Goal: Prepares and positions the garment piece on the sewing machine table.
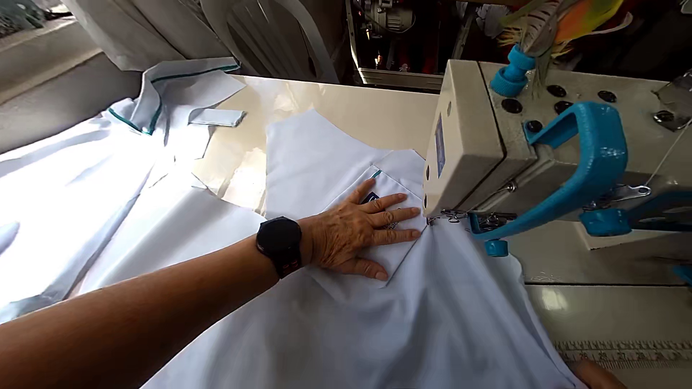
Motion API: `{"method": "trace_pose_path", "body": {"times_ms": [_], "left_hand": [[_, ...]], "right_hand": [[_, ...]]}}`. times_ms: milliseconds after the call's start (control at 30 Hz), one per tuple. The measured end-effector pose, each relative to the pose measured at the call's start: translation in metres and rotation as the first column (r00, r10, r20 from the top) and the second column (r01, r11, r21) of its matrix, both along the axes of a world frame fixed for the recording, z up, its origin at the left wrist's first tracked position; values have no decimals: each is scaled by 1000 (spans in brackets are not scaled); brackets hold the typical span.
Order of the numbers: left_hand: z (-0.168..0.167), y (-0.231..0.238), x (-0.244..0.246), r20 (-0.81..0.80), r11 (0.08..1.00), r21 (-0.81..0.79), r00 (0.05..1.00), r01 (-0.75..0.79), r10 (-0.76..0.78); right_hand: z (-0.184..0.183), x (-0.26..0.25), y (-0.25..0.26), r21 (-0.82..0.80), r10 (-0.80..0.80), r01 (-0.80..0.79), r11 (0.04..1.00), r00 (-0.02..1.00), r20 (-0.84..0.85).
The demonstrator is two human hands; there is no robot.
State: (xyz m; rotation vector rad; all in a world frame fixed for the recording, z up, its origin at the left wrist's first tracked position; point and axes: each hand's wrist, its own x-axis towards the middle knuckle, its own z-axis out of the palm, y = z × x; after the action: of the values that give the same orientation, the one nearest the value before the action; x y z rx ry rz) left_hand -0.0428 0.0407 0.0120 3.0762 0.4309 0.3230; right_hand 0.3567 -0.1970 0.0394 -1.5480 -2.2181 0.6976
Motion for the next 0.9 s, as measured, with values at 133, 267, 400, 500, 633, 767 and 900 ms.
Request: {"method": "trace_pose_path", "body": {"times_ms": [133, 267, 400, 500, 633, 767, 900], "left_hand": [[-9, -47, 20, 76, 959, 38, 957, -282, 279], [-10, -115, 64, 100, 800, -22, 794, -600, 599], [-11, -112, 54, 77, 833, -6, 831, -553, 552], [-12, -103, 38, 67, 889, -19, 886, -458, 458], [-2, -94, 13, 252, 938, -255, 920, -236, 300], [12, -87, -40, 336, 899, -237, 837, -369, 432], [13, -100, -67, 244, 918, -149, 886, -367, 394]], "right_hand": [[26, 48, 88, 388, 57, -260, 884, 884, 464], [29, 1, 110, 652, -204, -192, 733, 854, 480], [-27, -28, 63, 485, -97, -127, 865, 907, 410], [-32, 10, 35, 275, -56, -74, 958, 898, 437], [3, 39, 24, 75, 14, -49, 996, 913, 408], [41, 7, 50, 259, 176, -232, 938, 959, 222], [19, -84, 102, 570, 425, -381, 727, 903, 62]]}}
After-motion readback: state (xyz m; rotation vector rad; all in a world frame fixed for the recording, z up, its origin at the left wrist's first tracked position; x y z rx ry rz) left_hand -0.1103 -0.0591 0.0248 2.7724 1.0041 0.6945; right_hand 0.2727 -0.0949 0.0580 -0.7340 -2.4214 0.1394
